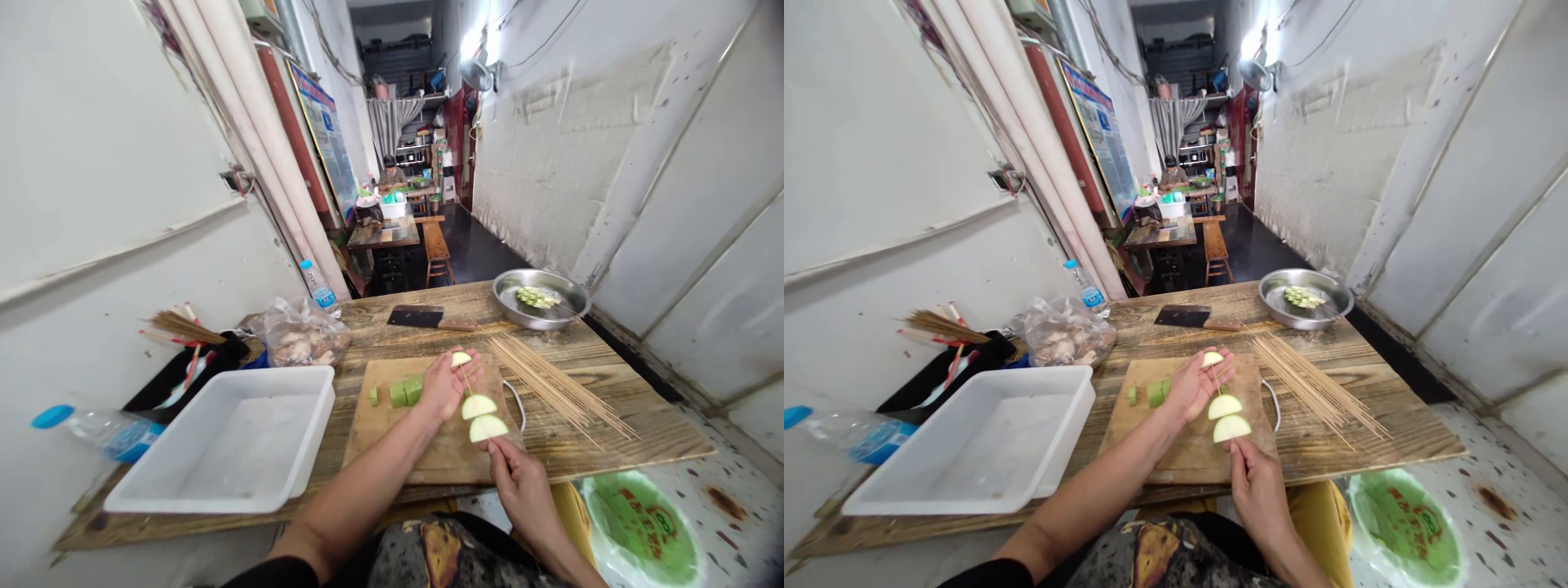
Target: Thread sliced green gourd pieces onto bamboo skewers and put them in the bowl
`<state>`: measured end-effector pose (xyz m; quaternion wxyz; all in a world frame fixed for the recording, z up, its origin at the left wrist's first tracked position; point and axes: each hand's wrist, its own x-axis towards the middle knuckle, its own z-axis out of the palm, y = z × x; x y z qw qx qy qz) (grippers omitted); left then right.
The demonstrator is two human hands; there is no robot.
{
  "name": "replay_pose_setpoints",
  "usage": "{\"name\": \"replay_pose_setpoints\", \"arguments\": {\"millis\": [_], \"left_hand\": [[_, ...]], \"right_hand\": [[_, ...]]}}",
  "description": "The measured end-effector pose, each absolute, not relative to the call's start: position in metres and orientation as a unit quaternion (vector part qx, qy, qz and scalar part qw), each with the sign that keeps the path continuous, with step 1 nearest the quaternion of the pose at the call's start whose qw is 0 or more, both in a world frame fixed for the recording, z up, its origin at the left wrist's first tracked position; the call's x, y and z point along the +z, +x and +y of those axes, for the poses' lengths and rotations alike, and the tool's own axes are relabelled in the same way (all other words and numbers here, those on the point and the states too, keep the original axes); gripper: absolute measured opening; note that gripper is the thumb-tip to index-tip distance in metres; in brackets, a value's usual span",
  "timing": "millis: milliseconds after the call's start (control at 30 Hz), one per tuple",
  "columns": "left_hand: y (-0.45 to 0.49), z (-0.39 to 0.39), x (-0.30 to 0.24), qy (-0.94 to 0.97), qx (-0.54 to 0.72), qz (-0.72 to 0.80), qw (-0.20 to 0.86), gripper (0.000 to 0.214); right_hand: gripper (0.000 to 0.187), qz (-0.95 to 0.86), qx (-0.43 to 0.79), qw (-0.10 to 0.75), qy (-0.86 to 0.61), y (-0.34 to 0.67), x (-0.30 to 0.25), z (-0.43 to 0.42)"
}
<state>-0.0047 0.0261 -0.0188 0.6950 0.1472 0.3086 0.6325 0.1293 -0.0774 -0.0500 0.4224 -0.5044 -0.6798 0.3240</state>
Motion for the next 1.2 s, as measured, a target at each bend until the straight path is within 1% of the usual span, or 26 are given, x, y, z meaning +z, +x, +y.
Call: {"name": "replay_pose_setpoints", "arguments": {"millis": [667,1100,1200], "left_hand": [[0.006,0.022,-0.016,0.164,0.614,0.335,0.696,0.012],[0.014,0.015,-0.025,0.195,0.616,0.357,0.675,0.012],[0.018,0.010,-0.025,0.178,0.612,0.367,0.678,0.011]], "right_hand": [[0.041,-0.679,0.288,0.424,-0.526,0.128,-0.056,-0.073],[0.039,-0.668,0.293,0.430,-0.532,0.126,-0.057,-0.077],[0.040,-0.670,0.290,0.431,-0.531,0.126,-0.055,-0.075]]}}
